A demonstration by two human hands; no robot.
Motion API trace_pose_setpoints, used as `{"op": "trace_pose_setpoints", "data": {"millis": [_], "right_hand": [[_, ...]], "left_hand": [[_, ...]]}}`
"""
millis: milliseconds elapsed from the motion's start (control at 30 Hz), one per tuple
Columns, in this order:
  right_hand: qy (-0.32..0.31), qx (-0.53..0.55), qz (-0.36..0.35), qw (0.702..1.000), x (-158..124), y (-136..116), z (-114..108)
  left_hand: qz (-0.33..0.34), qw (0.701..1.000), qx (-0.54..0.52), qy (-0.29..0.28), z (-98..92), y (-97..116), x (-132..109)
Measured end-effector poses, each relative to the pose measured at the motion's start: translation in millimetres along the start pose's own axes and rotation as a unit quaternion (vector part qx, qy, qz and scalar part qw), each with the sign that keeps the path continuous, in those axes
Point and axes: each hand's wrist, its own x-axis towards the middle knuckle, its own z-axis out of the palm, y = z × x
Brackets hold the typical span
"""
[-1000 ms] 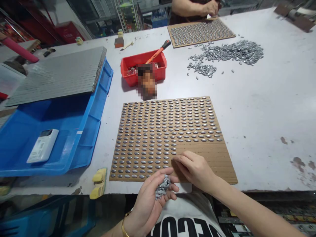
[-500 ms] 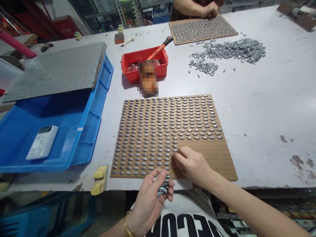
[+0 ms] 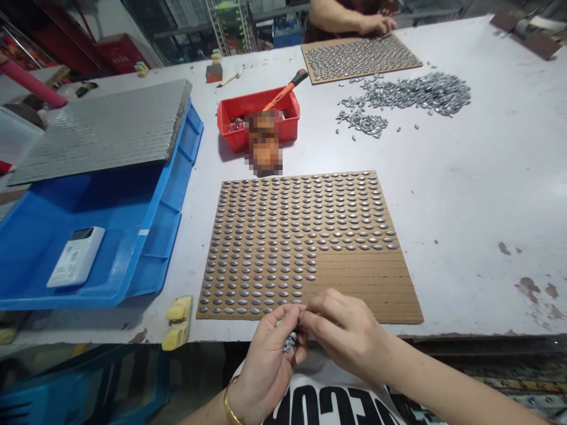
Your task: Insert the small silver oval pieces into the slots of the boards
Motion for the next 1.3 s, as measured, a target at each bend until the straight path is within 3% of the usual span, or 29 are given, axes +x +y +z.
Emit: {"op": "trace_pose_setpoints", "data": {"millis": [267, 567, 733, 933, 1300], "right_hand": [[0.034, 0.029, 0.111, 0.993, -9.0, -5.6, 12.0], [0.046, 0.082, 0.217, 0.972, -11.8, -2.4, 14.1], [0.044, 0.038, 0.185, 0.981, -17.6, 16.3, 14.6], [-0.036, -0.074, 0.088, 0.993, -15.2, 41.7, 21.6], [-0.102, -0.166, 0.056, 0.979, -8.4, 45.2, 22.1]], "left_hand": [[-0.014, 1.0, 0.01, 0.019, -1.0, -2.7, -0.7], [-0.039, 0.999, 0.029, -0.017, -3.6, -6.5, -2.1], [-0.024, 0.999, 0.021, 0.007, -3.8, -5.7, -4.1], [-0.023, 0.999, 0.026, 0.013, -6.2, -6.8, -5.0], [-0.011, 1.0, 0.003, 0.027, -6.8, -3.9, -3.1]]}}
